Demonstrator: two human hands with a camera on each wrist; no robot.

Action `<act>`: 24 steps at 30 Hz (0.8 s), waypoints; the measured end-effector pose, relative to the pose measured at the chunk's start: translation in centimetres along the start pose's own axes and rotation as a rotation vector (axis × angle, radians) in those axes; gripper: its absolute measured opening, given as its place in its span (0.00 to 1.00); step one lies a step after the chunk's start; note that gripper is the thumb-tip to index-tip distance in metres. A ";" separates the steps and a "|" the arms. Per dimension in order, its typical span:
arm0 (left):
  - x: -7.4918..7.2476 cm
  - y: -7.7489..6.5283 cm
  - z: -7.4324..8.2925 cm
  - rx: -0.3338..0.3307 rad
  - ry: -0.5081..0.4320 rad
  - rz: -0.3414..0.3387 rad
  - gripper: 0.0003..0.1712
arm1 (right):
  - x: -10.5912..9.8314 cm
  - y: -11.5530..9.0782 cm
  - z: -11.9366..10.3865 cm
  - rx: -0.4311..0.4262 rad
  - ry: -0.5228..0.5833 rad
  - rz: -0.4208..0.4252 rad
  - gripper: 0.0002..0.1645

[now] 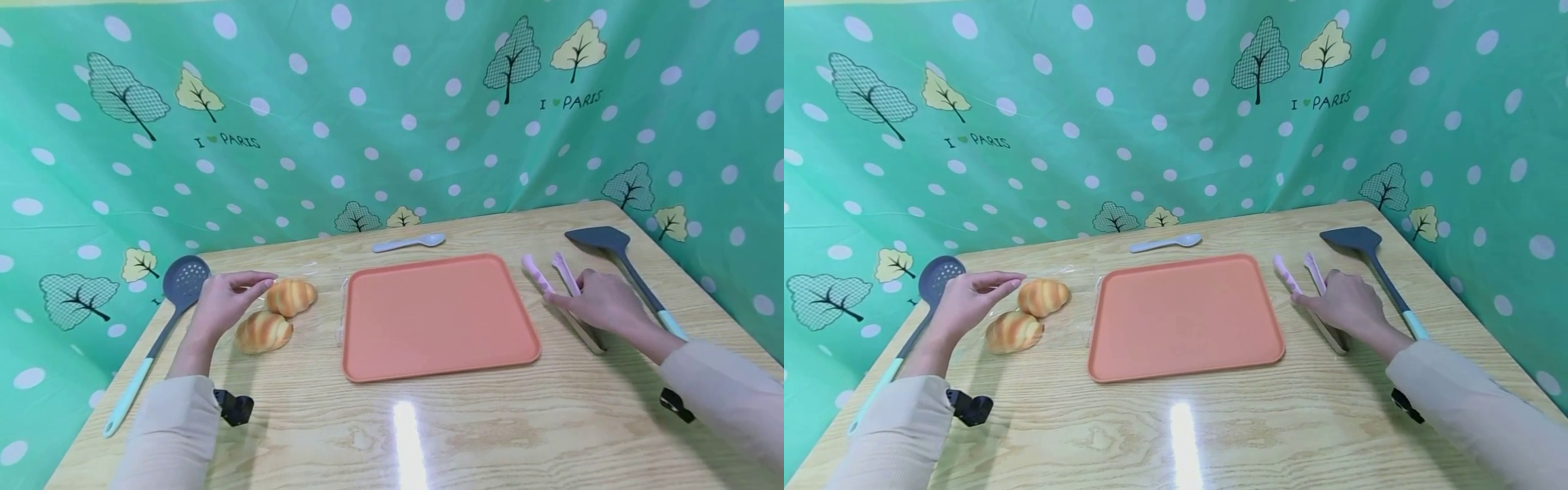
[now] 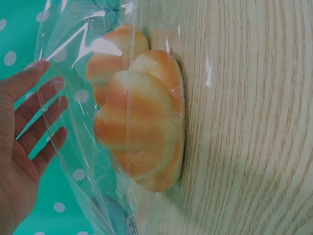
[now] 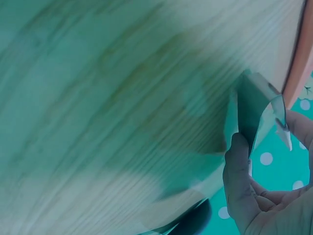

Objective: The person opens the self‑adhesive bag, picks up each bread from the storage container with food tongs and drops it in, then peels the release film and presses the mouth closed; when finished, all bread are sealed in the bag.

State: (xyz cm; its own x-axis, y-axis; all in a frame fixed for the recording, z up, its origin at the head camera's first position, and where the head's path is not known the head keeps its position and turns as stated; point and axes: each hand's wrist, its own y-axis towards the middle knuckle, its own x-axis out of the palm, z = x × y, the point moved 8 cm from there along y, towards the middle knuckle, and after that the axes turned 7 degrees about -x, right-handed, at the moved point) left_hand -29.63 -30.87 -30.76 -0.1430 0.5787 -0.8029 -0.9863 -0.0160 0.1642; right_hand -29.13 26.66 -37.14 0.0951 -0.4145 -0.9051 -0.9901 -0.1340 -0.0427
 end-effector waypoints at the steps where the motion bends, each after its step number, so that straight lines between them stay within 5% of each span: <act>1: 0.0 0.0 0.0 -0.001 0.000 0.001 0.19 | 0.1 0.1 0.1 0.000 -0.005 -0.001 0.39; 24: 0.3 0.1 -0.4 -0.005 -0.018 0.007 0.19 | 0.8 1.0 -0.4 0.001 -0.104 -0.050 0.60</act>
State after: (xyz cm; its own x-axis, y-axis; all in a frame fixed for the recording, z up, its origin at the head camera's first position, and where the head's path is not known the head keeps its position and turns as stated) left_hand -29.78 -30.99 -31.22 -0.1481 0.5929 -0.7915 -0.9857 -0.0240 0.1665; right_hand -29.97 25.82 -37.70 0.1336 -0.3113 -0.9409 -0.9844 -0.1510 -0.0898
